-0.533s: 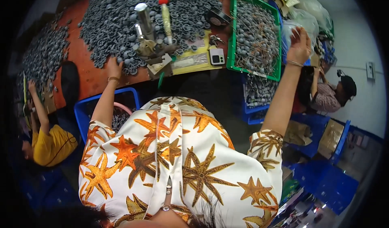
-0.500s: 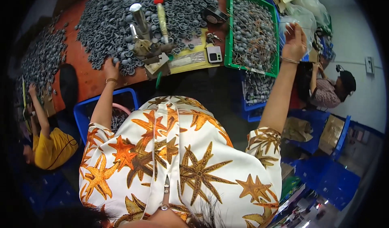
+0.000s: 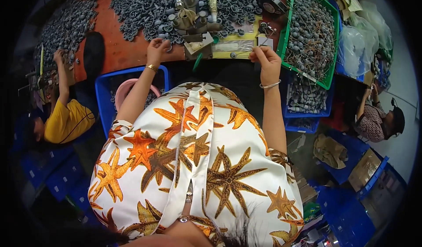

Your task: Assembling small gray plastic components by inserting green pins and using a manual press tool at a factory workbench.

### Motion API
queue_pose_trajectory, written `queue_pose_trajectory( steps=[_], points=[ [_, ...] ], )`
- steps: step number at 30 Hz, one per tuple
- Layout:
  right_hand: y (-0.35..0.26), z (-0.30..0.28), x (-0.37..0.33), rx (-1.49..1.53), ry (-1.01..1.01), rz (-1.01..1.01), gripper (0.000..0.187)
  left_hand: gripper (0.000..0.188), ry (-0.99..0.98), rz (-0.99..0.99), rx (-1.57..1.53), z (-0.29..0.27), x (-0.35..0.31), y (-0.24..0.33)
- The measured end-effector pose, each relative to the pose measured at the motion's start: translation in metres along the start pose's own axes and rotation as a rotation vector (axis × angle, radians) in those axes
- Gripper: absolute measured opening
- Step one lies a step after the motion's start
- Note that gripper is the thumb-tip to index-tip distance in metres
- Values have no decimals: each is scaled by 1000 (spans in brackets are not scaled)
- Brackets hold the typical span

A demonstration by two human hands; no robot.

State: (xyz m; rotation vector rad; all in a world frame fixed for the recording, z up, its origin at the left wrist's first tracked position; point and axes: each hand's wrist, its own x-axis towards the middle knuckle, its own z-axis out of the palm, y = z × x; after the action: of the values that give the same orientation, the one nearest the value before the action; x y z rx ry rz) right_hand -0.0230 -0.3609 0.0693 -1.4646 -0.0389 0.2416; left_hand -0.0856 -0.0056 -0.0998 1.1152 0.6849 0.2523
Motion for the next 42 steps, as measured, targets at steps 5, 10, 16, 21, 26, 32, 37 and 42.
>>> queue_pose_trajectory(
  steps=[5, 10, 16, 21, 26, 32, 37, 42],
  points=[
    [2, 21, -3, -104, -78, 1, 10, 30, -284, 485, 579, 45, -29, -4],
    [4, 30, -4, -121, -99, 7, 11, 28, -307, 762, 899, 56, -17, -22],
    [6, 24, -8, -147, -95, 12, 12, 24, -286, 934, 987, 55, -11, -33],
    [9, 27, -7, -145, -105, 31, 12, 20, -302, 809, 909, 62, -12, -35],
    [7, 32, -3, -139, -122, 32, 12, 20, -326, 911, 1001, 54, -7, -36],
    [9, 29, 0, -134, -110, 21, 11, 28, -374, 861, 1224, 66, -25, -9],
    [8, 32, 2, -141, -86, 30, 11, 28, -279, 812, 1220, 67, -30, -9],
    [10, 27, 0, -140, -73, 5, 10, 25, -270, 742, 1007, 62, -15, 13]
  ],
)
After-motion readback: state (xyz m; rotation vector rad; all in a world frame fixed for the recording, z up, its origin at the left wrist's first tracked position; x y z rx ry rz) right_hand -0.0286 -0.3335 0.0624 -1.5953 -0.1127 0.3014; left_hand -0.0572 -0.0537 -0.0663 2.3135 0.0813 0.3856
